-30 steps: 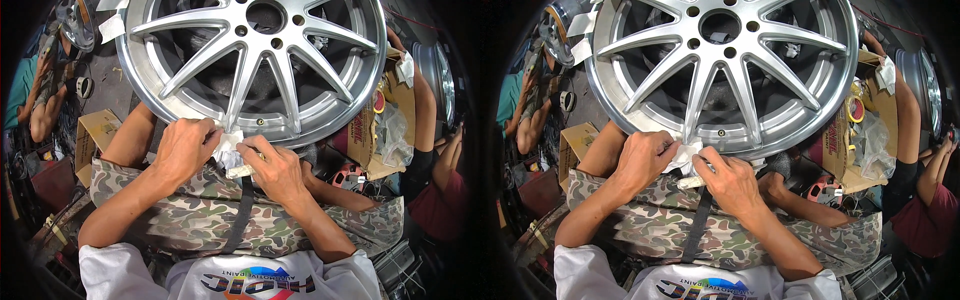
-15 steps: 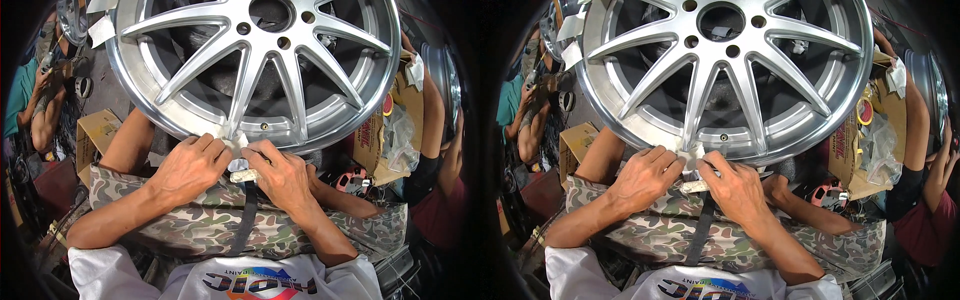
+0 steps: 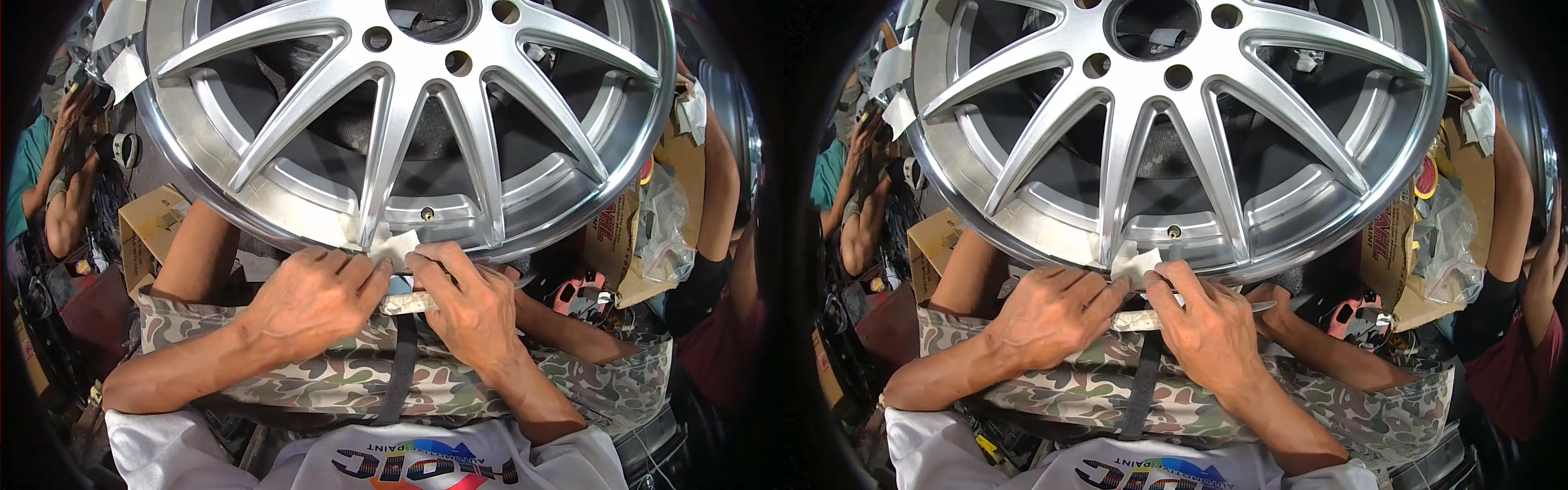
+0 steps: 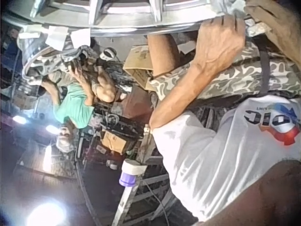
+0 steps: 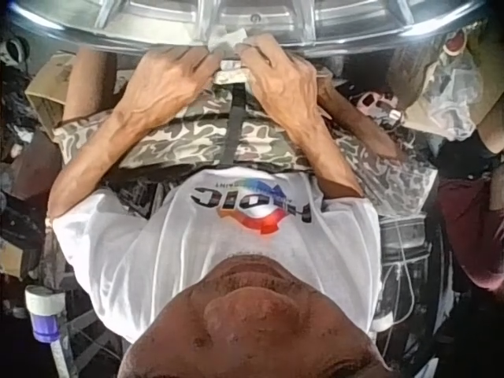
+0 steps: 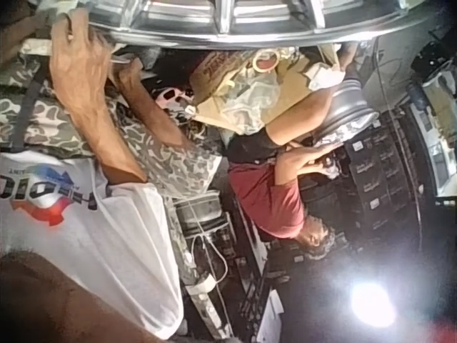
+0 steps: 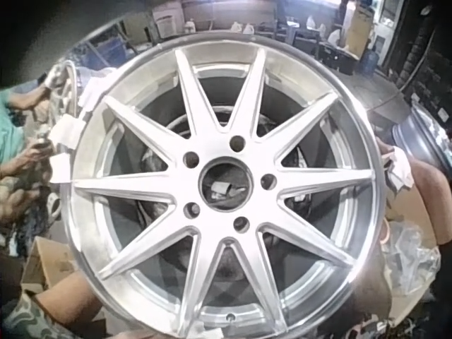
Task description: Masking the outer edge of a car wheel rim and applying filler compound.
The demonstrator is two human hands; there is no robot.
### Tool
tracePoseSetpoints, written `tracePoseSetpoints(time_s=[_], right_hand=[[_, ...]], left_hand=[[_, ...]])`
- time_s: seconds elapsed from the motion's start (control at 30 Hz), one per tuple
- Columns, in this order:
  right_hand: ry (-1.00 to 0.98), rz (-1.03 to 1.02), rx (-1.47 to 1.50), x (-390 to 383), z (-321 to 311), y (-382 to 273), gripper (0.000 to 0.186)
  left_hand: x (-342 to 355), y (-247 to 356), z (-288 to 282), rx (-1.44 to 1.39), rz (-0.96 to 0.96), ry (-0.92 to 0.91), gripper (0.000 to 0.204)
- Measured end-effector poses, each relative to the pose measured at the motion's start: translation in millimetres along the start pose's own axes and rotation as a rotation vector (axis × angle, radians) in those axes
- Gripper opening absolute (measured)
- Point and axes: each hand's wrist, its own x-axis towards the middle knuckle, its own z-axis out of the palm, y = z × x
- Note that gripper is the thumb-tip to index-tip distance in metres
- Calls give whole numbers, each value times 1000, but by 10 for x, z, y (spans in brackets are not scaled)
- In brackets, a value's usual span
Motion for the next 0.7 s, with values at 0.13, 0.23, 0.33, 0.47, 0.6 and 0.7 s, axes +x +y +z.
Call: tracePoseSetpoints(time_s=[0.13,0.23,0.33,0.47,0.6,0.7], right_hand=[[-15,-8,1,4,-111,-3,39],[-36,-6,-13,-1,-122,6,40],[-37,2,-20,-2,-90,32,40],[-49,26,-39,30,-68,46,40],[-67,31,-41,79,-74,58,40],[-92,54,-48,87,-68,68,41]], left_hand=[[20,30,30,27,36,23,38],[36,-6,15,74,35,26,38],[58,-27,48,118,37,40,41],[96,-35,53,145,26,6,43],[130,-20,67,150,-7,-36,42],[167,-9,72,152,-28,-61,41]])
